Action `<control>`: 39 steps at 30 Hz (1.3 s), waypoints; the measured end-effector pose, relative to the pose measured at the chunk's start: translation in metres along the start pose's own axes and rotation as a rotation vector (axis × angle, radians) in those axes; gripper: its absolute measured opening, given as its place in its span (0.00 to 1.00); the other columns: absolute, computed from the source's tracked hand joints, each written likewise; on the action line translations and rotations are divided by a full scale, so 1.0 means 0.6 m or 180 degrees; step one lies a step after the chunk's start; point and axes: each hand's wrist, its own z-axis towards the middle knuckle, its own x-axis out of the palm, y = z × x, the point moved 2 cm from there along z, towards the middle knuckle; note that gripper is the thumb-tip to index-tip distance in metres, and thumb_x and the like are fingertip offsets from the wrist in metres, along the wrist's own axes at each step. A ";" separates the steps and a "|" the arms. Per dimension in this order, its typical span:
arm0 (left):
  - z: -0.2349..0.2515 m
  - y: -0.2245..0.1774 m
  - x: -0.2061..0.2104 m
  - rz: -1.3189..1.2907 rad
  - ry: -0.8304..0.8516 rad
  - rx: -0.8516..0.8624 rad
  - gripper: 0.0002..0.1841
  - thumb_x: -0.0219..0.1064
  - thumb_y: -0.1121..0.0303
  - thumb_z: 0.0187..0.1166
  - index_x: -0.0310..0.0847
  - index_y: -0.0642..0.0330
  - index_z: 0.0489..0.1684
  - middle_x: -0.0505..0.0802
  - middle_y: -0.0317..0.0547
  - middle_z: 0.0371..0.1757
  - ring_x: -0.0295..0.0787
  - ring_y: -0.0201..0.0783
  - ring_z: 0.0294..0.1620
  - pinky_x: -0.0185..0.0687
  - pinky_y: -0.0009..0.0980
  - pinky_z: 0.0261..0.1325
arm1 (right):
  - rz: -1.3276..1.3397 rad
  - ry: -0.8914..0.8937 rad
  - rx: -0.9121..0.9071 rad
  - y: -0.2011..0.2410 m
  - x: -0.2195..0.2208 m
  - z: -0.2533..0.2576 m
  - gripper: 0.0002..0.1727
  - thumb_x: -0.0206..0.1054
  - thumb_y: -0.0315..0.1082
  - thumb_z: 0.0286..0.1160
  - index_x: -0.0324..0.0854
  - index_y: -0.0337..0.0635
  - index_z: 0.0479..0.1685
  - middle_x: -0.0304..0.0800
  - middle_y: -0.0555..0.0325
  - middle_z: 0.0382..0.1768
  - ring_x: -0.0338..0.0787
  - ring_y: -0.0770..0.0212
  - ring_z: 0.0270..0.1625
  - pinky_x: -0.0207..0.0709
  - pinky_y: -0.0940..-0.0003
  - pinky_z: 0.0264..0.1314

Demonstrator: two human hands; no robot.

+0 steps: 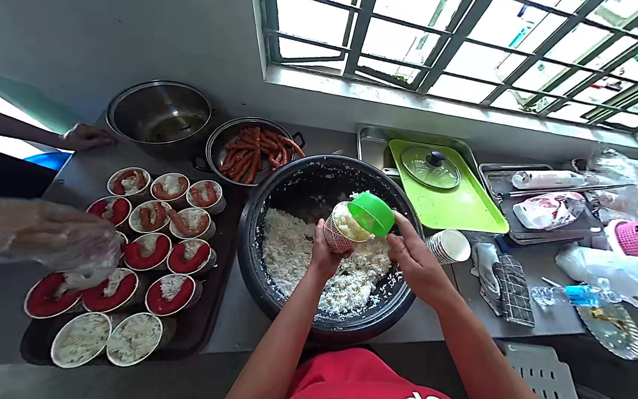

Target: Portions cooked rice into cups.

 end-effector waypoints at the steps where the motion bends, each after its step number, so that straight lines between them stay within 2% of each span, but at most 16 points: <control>1: -0.001 0.000 0.003 -0.0019 0.0012 -0.0024 0.37 0.17 0.45 0.92 0.72 0.59 0.52 0.89 0.47 0.30 0.83 0.35 0.21 0.77 0.26 0.22 | 0.0029 0.0041 0.0002 -0.005 0.000 0.001 0.30 0.44 0.39 0.93 0.57 0.35 0.90 0.83 0.54 0.34 0.79 0.63 0.33 0.76 0.61 0.43; 3: -0.001 0.002 0.005 -0.0039 0.0046 -0.0075 0.37 0.17 0.45 0.92 0.72 0.59 0.55 0.89 0.48 0.31 0.85 0.36 0.23 0.79 0.27 0.23 | 0.0149 0.0109 0.0013 -0.017 0.001 0.005 0.30 0.44 0.39 0.93 0.56 0.35 0.90 0.82 0.54 0.34 0.79 0.64 0.33 0.77 0.61 0.44; 6: 0.000 0.005 0.007 -0.0142 0.0030 -0.0196 0.37 0.17 0.43 0.92 0.71 0.59 0.58 0.90 0.49 0.34 0.87 0.38 0.25 0.82 0.27 0.25 | 0.0380 -0.0066 -0.0119 -0.021 -0.014 0.013 0.30 0.44 0.39 0.92 0.56 0.32 0.88 0.78 0.62 0.30 0.74 0.73 0.28 0.74 0.72 0.37; 9: -0.003 0.011 0.007 -0.0327 0.0112 -0.0333 0.38 0.17 0.41 0.90 0.71 0.58 0.59 0.90 0.51 0.36 0.88 0.39 0.27 0.83 0.28 0.27 | 0.0489 0.0099 -0.0060 -0.035 -0.011 0.022 0.31 0.43 0.39 0.92 0.54 0.32 0.90 0.79 0.59 0.34 0.74 0.72 0.31 0.73 0.71 0.40; 13: -0.004 0.015 0.006 -0.0429 0.0126 -0.0389 0.40 0.15 0.40 0.89 0.72 0.59 0.56 0.91 0.51 0.34 0.88 0.39 0.25 0.82 0.27 0.25 | 0.0576 0.0000 -0.0314 -0.028 -0.042 0.008 0.31 0.46 0.39 0.89 0.58 0.29 0.86 0.74 0.71 0.27 0.70 0.82 0.25 0.68 0.82 0.30; 17: -0.007 0.020 0.004 -0.0380 0.0276 -0.0375 0.40 0.15 0.41 0.89 0.73 0.58 0.57 0.91 0.50 0.35 0.88 0.37 0.26 0.83 0.27 0.27 | 0.0187 0.0227 -0.0338 -0.046 -0.028 0.004 0.32 0.46 0.42 0.91 0.58 0.33 0.89 0.85 0.57 0.33 0.77 0.70 0.29 0.76 0.67 0.38; 21: -0.034 0.016 -0.015 -0.0517 0.0304 -0.0302 0.39 0.17 0.40 0.90 0.74 0.57 0.57 0.91 0.49 0.35 0.88 0.38 0.27 0.84 0.28 0.29 | 0.0940 0.0202 -0.0408 -0.047 -0.033 0.005 0.31 0.47 0.39 0.88 0.53 0.27 0.84 0.76 0.76 0.31 0.72 0.88 0.25 0.71 0.88 0.30; 22: -0.049 0.011 -0.024 -0.0593 0.0275 -0.0262 0.39 0.17 0.40 0.90 0.74 0.56 0.56 0.91 0.48 0.35 0.88 0.38 0.27 0.84 0.28 0.29 | 0.0825 0.0294 -0.0340 -0.053 -0.032 0.008 0.31 0.46 0.38 0.88 0.53 0.27 0.84 0.74 0.76 0.32 0.71 0.88 0.25 0.71 0.89 0.30; 23: -0.065 0.004 -0.034 -0.0666 0.0255 -0.0193 0.39 0.16 0.40 0.89 0.74 0.55 0.55 0.91 0.48 0.35 0.88 0.38 0.27 0.84 0.28 0.29 | 0.0489 0.0441 -0.0224 -0.065 -0.024 0.015 0.31 0.46 0.38 0.88 0.54 0.28 0.85 0.75 0.70 0.32 0.72 0.84 0.25 0.71 0.83 0.31; 24: -0.082 -0.004 -0.046 -0.0727 0.0252 -0.0100 0.39 0.15 0.40 0.89 0.74 0.55 0.54 0.91 0.48 0.35 0.88 0.37 0.27 0.83 0.28 0.29 | 0.0026 0.0651 -0.0088 -0.084 -0.007 0.025 0.31 0.48 0.39 0.88 0.57 0.30 0.86 0.80 0.59 0.32 0.76 0.72 0.27 0.75 0.70 0.34; 26: -0.123 -0.019 -0.074 -0.0842 0.0166 0.0100 0.40 0.13 0.41 0.89 0.74 0.55 0.53 0.92 0.48 0.35 0.89 0.38 0.27 0.85 0.27 0.28 | -0.0701 0.1319 0.0376 -0.118 0.044 0.046 0.30 0.50 0.37 0.92 0.56 0.34 0.90 0.88 0.31 0.44 0.88 0.39 0.41 0.78 0.36 0.51; 27: -0.145 -0.028 -0.090 -0.0902 0.0071 0.0159 0.41 0.13 0.41 0.89 0.74 0.56 0.54 0.92 0.49 0.35 0.90 0.38 0.27 0.85 0.27 0.28 | -0.1066 0.1622 0.0639 -0.131 0.075 0.055 0.31 0.50 0.38 0.94 0.54 0.38 0.92 0.88 0.26 0.49 0.89 0.31 0.49 0.75 0.31 0.58; 30: -0.205 -0.048 -0.150 -0.1043 -0.0115 0.0316 0.43 0.12 0.41 0.87 0.76 0.57 0.52 0.93 0.50 0.33 0.91 0.39 0.27 0.86 0.27 0.29 | -0.1964 0.2141 0.0967 -0.159 0.149 0.070 0.33 0.53 0.41 0.94 0.50 0.46 0.95 0.86 0.25 0.62 0.86 0.26 0.66 0.72 0.30 0.71; 33: -0.257 -0.060 -0.224 -0.1174 -0.0139 0.0461 0.45 0.11 0.39 0.86 0.78 0.58 0.52 0.95 0.52 0.36 0.91 0.37 0.26 0.84 0.25 0.27 | -0.2150 0.1918 0.0782 -0.142 0.162 0.067 0.39 0.66 0.39 0.85 0.55 0.37 0.92 0.74 0.16 0.72 0.74 0.17 0.75 0.64 0.23 0.76; 36: -0.308 -0.067 -0.310 -0.1208 -0.0034 0.0662 0.45 0.11 0.38 0.84 0.77 0.57 0.56 0.95 0.52 0.42 0.92 0.37 0.28 0.85 0.24 0.29 | -0.1522 0.1394 -0.0164 -0.041 0.164 0.057 0.43 0.76 0.41 0.75 0.62 0.27 0.86 0.72 0.15 0.72 0.72 0.15 0.74 0.62 0.20 0.73; 39: -0.358 -0.081 -0.398 -0.1227 0.0017 0.0880 0.46 0.14 0.34 0.83 0.78 0.56 0.57 0.95 0.51 0.43 0.91 0.35 0.29 0.85 0.24 0.30 | -0.0592 0.1401 -0.1631 0.121 0.233 0.027 0.53 0.80 0.53 0.60 0.65 0.27 0.83 0.80 0.29 0.70 0.83 0.33 0.69 0.79 0.37 0.64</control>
